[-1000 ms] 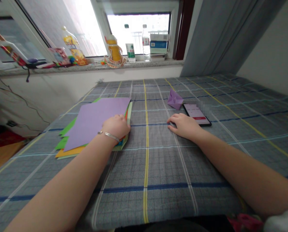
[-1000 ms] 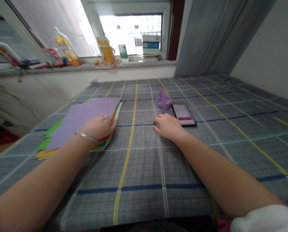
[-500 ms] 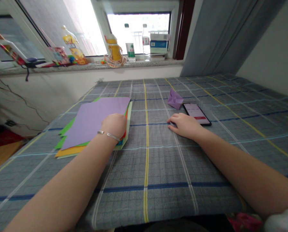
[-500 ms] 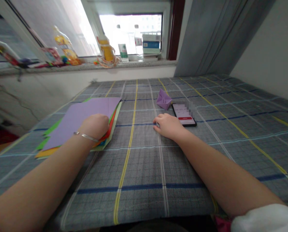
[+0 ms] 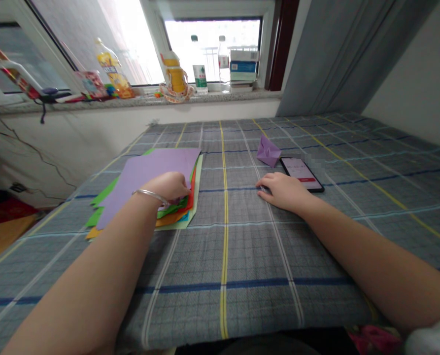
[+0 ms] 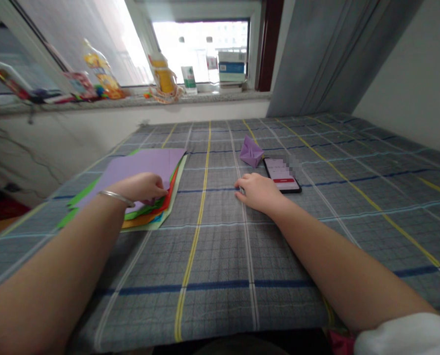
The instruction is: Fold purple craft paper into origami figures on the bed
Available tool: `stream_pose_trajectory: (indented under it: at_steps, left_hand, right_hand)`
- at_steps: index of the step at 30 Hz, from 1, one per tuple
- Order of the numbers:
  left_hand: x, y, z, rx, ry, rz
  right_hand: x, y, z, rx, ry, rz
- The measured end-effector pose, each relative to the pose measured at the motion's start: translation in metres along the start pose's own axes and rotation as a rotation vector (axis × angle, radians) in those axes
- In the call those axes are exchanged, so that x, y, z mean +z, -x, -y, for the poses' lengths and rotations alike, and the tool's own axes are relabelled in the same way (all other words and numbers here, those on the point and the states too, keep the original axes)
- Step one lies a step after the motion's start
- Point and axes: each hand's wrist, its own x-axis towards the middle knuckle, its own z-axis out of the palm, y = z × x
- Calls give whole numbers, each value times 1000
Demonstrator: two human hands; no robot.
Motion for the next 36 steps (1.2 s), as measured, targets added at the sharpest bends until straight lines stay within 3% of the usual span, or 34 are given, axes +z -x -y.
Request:
stream_pose_trajectory:
  at_steps: [1, 3, 11, 15, 16, 18, 22, 26, 28, 31, 36]
  left_hand:
    - [-3, 1, 2, -35, 27, 103]
    - [-7, 0, 7, -59, 119, 190]
    - [0, -14, 21, -11, 407, 141]
    - [5, -12, 10, 44, 199, 137]
    - [7, -9, 5, 73, 71, 107]
    - [12, 1, -7, 175, -215, -156]
    - [24, 23, -37, 232, -298, -343]
    - [38, 40, -62, 398, -312, -506]
    - [44, 46, -71, 492, -266, -486]
    - [52, 52, -81, 617, -153, -362]
    - [60, 53, -88, 728, 77, -228]
  right_hand:
    - [0, 0, 0, 0, -6, 1]
    - [0, 0, -1, 0, -18, 2]
    - [2, -1, -3, 25, -43, 15]
    - [1, -1, -3, 24, -46, 20]
    - [1, -1, -3, 23, -48, 20]
    - [0, -1, -2, 23, -53, 20]
    - [-1, 0, 0, 60, -66, -5]
    - [1, 0, 1, 70, -125, -75]
    - [3, 0, 1, -16, -159, -92]
    - [6, -1, 4, -157, -185, -102]
    - [11, -1, 10, -318, -160, -116]
